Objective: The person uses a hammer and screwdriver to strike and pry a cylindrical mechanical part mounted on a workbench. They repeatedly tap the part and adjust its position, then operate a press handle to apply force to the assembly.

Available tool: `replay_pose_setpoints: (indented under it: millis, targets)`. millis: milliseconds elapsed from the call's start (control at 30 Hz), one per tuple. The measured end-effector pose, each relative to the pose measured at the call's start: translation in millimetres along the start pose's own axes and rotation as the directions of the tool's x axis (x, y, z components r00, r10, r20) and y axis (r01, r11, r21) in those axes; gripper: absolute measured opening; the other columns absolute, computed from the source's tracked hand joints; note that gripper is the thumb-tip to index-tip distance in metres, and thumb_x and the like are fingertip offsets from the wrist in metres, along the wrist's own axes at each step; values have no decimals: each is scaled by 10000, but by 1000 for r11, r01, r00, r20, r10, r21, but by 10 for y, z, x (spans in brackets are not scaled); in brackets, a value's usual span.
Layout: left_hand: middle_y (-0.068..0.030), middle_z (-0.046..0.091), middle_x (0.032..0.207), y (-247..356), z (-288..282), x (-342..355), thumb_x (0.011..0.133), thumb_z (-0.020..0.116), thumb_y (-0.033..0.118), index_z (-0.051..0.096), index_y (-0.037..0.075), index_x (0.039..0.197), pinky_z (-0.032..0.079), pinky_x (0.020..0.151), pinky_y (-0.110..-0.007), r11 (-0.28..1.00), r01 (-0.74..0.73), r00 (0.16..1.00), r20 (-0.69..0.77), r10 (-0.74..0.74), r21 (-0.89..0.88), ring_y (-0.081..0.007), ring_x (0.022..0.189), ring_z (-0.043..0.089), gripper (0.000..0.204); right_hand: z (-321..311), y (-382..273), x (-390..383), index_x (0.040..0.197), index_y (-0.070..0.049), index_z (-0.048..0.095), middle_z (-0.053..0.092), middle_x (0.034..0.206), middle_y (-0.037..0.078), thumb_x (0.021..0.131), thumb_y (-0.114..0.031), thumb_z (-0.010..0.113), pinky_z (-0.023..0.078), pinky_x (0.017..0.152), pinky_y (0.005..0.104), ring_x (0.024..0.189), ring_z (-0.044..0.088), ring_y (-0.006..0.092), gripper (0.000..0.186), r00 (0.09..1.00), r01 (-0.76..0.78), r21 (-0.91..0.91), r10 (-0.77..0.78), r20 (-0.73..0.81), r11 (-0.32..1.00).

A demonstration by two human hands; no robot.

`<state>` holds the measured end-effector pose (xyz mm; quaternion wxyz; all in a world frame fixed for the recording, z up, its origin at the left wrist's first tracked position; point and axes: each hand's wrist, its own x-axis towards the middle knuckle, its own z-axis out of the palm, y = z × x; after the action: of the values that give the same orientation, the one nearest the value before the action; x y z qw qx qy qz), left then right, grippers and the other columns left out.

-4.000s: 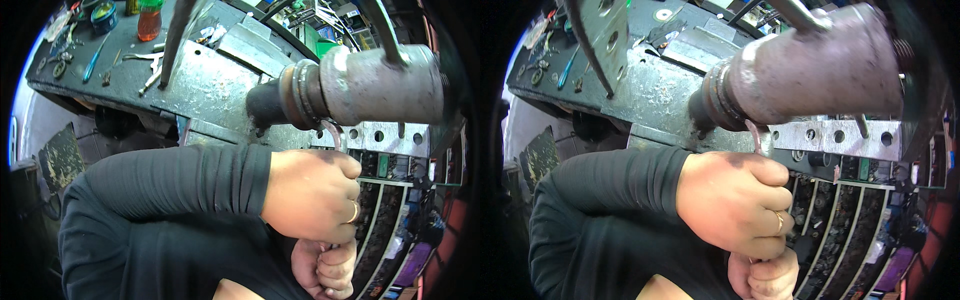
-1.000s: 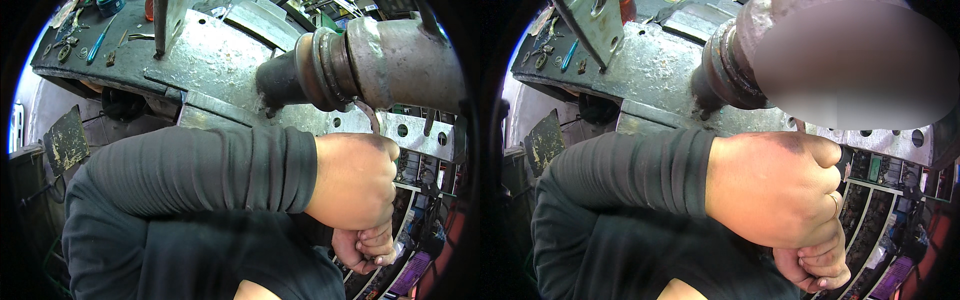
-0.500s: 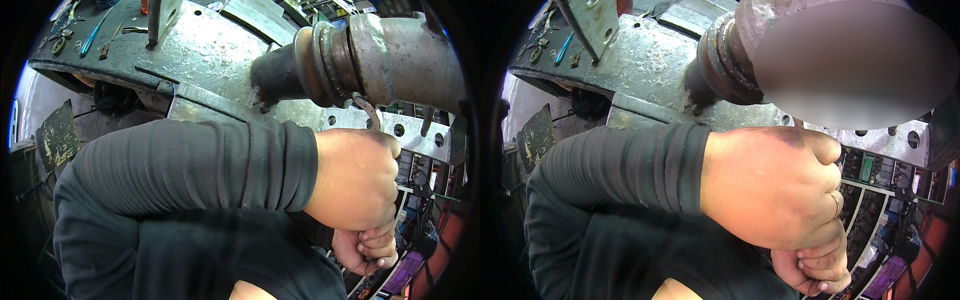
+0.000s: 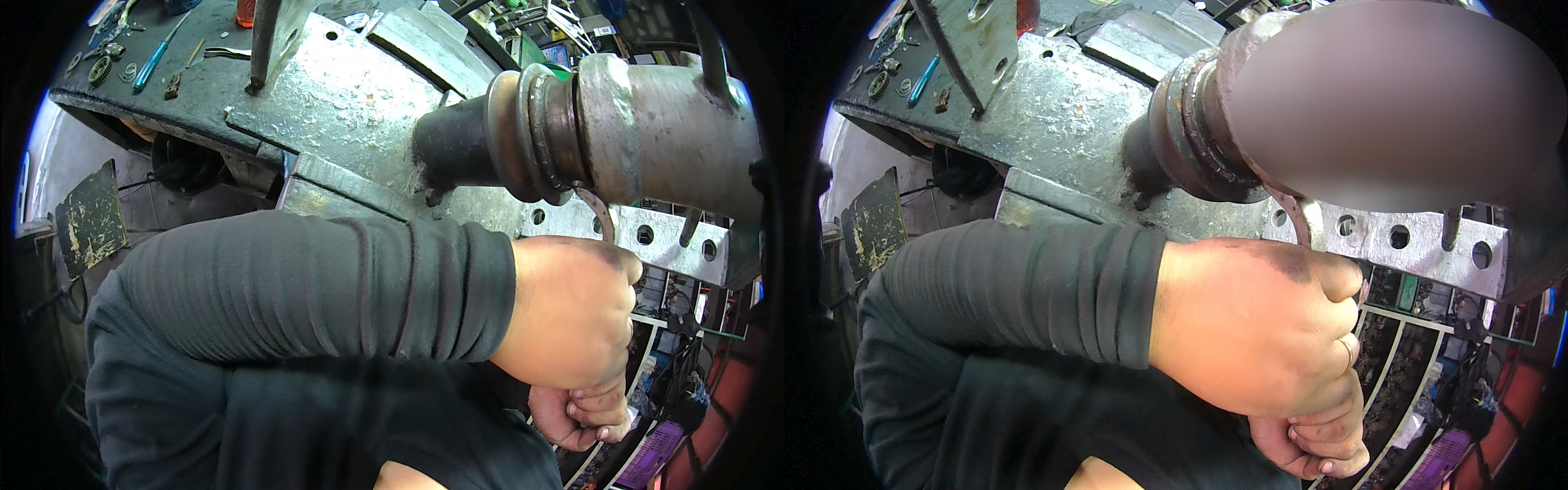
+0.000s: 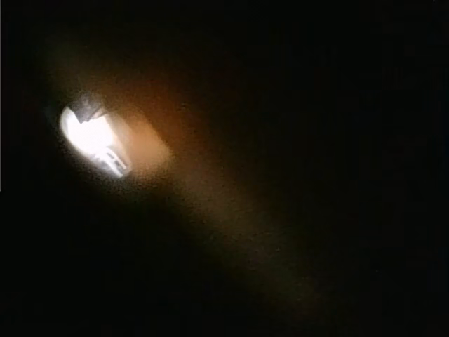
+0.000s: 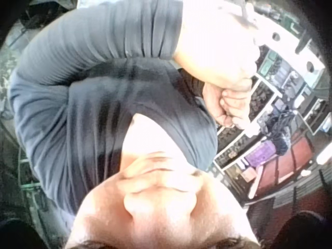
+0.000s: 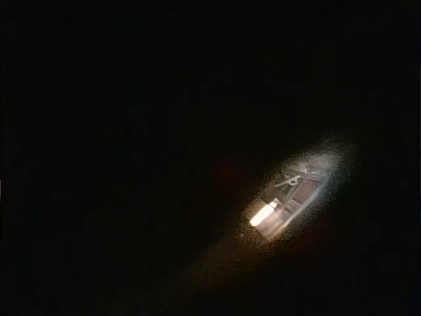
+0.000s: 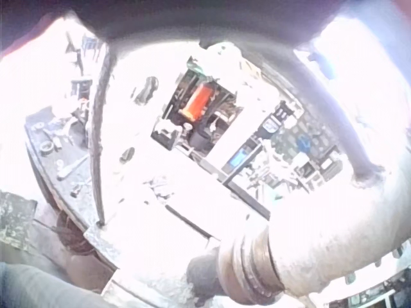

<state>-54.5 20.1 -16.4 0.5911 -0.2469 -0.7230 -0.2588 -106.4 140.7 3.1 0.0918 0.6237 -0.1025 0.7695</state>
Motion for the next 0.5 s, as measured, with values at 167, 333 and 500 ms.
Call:
replay_pose_setpoints:
  millis: [167, 333, 500]
  targets:
    - [16, 599, 544, -35, -39, 17, 652, 624, 274, 588, 189, 510, 389, 587, -332, 1000, 9, 1000, 1, -9, 22, -163, 540, 589, 169, 11, 55, 106, 812, -70, 484, 336, 488, -43, 726, -171, 491, 297, 407, 209, 390, 308, 82, 133, 996, -65, 73, 61, 57, 995]
    - [22, 548, 616, -43, -122, 4, 705, 598, 285, 552, 161, 606, 383, 642, -307, 1000, -15, 987, 161, 15, -4, -142, 618, 557, 165, -8, 57, -24, 794, -72, 461, 362, 490, -55, 813, -188, 513, 328, 393, 196, 411, 367, 50, 129, 1000, 14, -29, -14, 21, 999]
    - [21, 550, 620, -74, -166, -18, 704, 599, 287, 555, 158, 610, 387, 646, -309, 999, -35, 984, 172, 35, -8, -143, 621, 558, 166, -23, 36, -81, 782, -70, 455, 356, 480, -52, 811, -167, 498, 326, 397, 202, 409, 374, 59, 109, 1000, -20, -57, 21, 9, 998]
